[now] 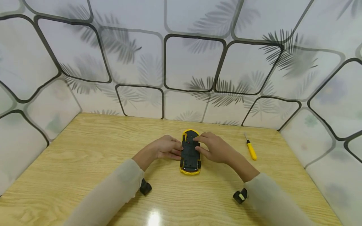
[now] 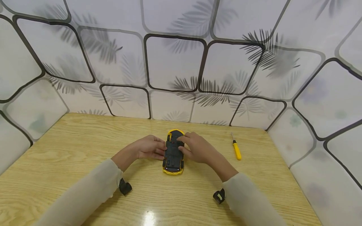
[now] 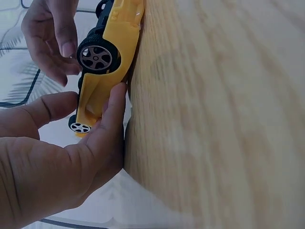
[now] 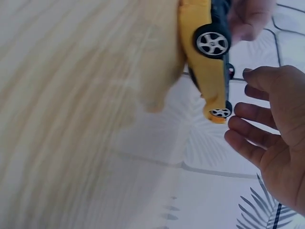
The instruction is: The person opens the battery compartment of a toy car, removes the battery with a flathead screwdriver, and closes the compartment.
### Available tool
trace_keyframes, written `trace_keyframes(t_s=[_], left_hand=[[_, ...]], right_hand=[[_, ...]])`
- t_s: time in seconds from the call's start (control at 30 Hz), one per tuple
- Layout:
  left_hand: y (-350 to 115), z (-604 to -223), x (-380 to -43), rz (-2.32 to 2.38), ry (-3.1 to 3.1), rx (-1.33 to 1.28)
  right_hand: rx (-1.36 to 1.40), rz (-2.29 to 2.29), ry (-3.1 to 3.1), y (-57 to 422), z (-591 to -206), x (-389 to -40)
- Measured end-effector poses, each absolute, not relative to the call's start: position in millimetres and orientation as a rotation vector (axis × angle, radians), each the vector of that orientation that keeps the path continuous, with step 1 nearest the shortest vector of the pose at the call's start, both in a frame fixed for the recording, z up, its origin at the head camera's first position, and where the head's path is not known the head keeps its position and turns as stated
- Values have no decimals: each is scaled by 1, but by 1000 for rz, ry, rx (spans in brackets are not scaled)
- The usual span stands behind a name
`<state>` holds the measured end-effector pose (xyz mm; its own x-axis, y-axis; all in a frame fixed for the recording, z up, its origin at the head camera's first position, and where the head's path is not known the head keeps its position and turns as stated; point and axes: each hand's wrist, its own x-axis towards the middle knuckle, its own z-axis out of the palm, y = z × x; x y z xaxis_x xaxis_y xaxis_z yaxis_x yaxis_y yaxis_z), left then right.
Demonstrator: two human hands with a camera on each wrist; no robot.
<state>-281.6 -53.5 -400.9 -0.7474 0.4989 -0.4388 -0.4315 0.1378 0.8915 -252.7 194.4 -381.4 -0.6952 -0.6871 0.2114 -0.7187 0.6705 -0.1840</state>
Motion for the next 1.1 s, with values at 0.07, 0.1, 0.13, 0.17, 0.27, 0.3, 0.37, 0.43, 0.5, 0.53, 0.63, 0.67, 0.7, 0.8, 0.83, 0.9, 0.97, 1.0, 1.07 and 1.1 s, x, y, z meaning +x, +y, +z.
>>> trace_keyframes(t_s=[0.07,0.1,0.13,0.17,0.27,0.3,0.37,0.43,0.5,0.53,0.63,0.67,0.7,0.8,0.83,0.9,0.97,1.0,1.07,1.1], left_hand=[[-53,-401,-281,1697,1722,64],[-53,-401,-281,1697,1723,64],[-53,-401,-281,1698,1724,65],[-53,-402,-281,1698,1726,65],[-53,-402,-281,1698,1734,69],[-53,-402,-280,1697,1736,71],[-52,-403,-280,1696,1738,76],[-52,-403,-281,1697,1740,78],[-52,-404,-281,1697,1741,77],[-52,-404,-281,1697,1741,77],[-53,-405,-282,1697,1739,78],[-53,-405,-282,1696,1738,80],[-54,-405,-282,1694,1738,83],[-55,-405,-281,1692,1740,93],[-56,-405,-281,1692,1741,97],[-56,-405,-281,1692,1740,102],[-56,-404,-280,1695,1741,102],[-56,-405,-280,1696,1741,101],[-56,-405,-281,1696,1740,98],[-56,-405,-281,1696,1742,98]], right_hand=[[1128,400,-2783,193,-380,-254],[1111,405,-2795,193,-379,-255],[1098,412,-2805,192,-378,-255],[1090,418,-2811,192,-377,-256],[1073,444,-2835,192,-376,-257],[1066,455,-2844,193,-376,-258],[1051,487,-2860,194,-377,-258],[1032,537,-2873,194,-378,-260],[1013,592,-2888,195,-379,-261],[1003,617,-2896,195,-379,-261],[976,669,-2920,195,-380,-262],[970,679,-2927,194,-381,-262],[966,680,-2932,194,-381,-262],[965,694,-2943,193,-383,-263],[964,698,-2947,192,-383,-263],[957,704,-2957,191,-383,-262],[945,712,-2970,191,-382,-262],[940,717,-2975,191,-382,-262],[930,724,-2986,190,-383,-262],[928,728,-2991,190,-383,-262]])
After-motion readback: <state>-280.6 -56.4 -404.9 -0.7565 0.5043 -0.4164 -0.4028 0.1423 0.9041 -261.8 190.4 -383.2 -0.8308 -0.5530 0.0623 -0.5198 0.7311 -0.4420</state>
